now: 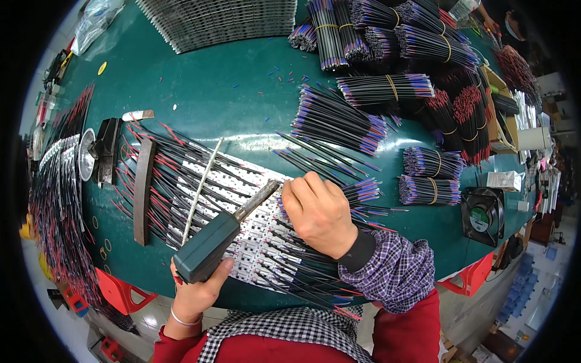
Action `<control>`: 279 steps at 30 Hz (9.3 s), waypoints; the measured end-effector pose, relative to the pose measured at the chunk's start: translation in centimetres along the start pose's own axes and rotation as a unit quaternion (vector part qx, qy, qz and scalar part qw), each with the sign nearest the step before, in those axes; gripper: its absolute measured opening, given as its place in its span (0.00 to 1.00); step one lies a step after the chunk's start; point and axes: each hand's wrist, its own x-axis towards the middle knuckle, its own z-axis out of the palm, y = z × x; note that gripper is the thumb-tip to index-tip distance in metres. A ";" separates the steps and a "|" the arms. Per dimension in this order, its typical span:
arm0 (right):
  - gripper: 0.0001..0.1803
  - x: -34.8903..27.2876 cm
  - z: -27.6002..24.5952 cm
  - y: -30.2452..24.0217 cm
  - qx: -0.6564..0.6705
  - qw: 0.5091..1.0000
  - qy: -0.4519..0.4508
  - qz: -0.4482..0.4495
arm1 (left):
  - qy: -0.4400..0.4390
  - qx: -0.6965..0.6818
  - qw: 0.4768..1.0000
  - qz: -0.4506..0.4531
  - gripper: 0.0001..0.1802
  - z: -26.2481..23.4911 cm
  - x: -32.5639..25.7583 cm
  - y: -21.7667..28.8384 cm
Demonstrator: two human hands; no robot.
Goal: The person solders wires onto circuit strips using a soldering tool, handles a small box, aligns wires across the strips using a wooden stick, and solders the wire ends onto the board.
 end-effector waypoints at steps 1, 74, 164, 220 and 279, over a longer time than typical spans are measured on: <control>0.18 0.0 0.0 0.0 0.000 1.000 0.000 -0.001 | -0.006 0.007 1.000 -0.014 0.11 -0.3 -0.4 -0.3; 0.17 0.2 -0.2 -0.8 -0.039 0.999 -0.028 0.024 | 0.028 -0.047 0.998 0.022 0.08 0.6 0.8 -0.2; 0.14 -0.6 -0.6 -1.2 -0.015 1.000 -0.001 -0.007 | 0.025 0.030 0.996 0.083 0.10 -0.4 -1.4 -0.8; 0.16 -1.5 -0.6 -2.1 0.042 0.999 0.009 -0.014 | 0.053 -0.065 0.996 0.030 0.11 -0.1 -2.9 -0.9; 0.24 -1.6 -2.0 -2.6 0.067 0.998 0.018 -0.013 | 0.144 -0.094 0.982 -0.075 0.12 -0.7 -6.5 -2.1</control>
